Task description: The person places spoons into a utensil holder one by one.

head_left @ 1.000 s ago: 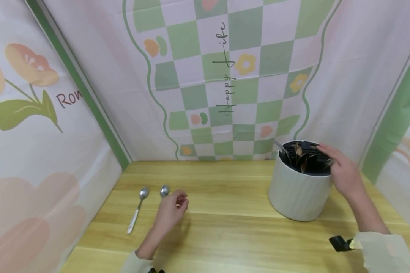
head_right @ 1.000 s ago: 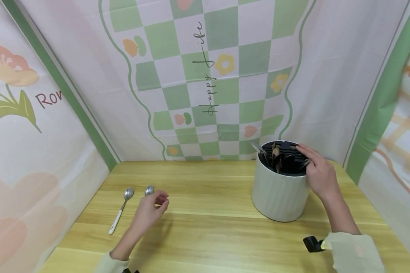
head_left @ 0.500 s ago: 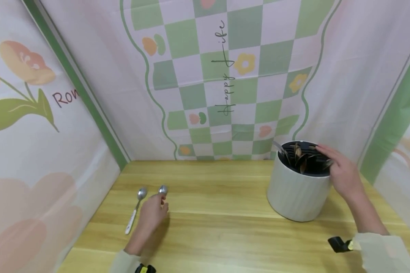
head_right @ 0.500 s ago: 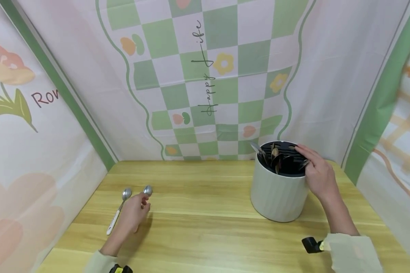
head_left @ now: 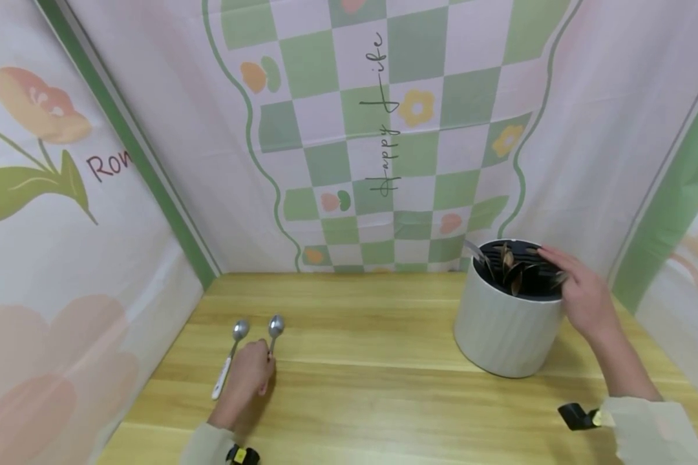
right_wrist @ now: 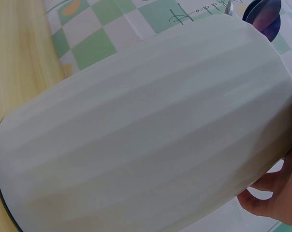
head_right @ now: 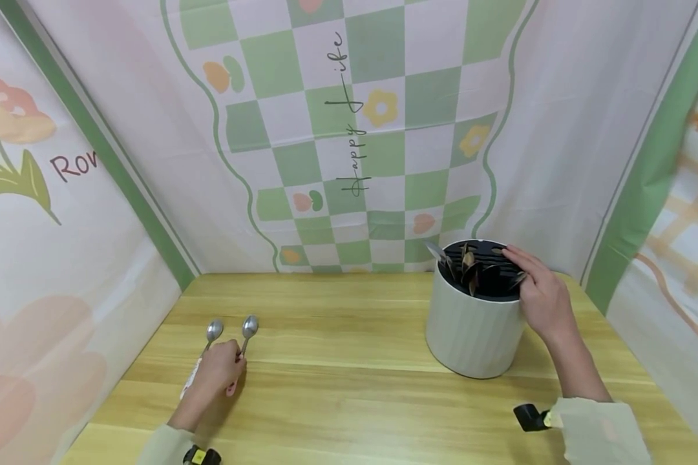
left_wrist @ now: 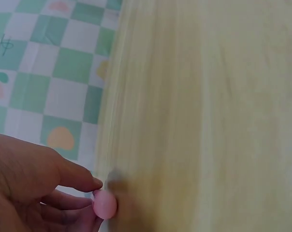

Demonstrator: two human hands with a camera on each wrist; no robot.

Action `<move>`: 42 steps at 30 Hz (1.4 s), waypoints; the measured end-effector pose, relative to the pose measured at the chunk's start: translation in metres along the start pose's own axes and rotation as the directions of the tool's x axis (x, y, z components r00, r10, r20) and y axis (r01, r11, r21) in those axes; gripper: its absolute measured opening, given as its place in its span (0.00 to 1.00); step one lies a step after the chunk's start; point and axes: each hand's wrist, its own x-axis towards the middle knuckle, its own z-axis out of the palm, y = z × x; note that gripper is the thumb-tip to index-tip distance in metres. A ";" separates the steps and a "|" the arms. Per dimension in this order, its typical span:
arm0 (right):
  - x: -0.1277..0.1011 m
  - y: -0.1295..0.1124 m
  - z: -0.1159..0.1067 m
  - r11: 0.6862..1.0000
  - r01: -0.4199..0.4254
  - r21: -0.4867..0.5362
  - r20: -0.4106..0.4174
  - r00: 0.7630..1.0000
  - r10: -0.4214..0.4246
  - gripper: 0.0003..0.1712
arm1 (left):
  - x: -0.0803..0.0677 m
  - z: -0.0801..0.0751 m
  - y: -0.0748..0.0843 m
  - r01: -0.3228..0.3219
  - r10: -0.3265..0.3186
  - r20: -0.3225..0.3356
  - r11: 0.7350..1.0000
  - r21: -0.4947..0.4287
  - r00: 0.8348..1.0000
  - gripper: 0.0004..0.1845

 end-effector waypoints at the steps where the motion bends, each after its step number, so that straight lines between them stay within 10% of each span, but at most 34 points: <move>1: 0.000 0.000 0.000 1.000 0.003 0.004 0.000 1.000 -0.003 0.34 | 0.001 0.000 0.000 -0.002 0.002 0.001 1.000 -0.003 1.000 0.10; 16: 0.000 -0.002 -0.001 1.000 0.007 0.004 0.011 1.000 -0.007 0.33 | 0.007 0.000 0.002 0.005 -0.001 0.068 0.998 -0.061 0.998 0.19; 42: -0.001 0.004 0.000 1.000 0.028 -0.005 -0.017 0.999 -0.028 0.33 | -0.009 -0.010 0.051 -0.127 0.122 -0.035 0.953 -0.275 0.992 0.03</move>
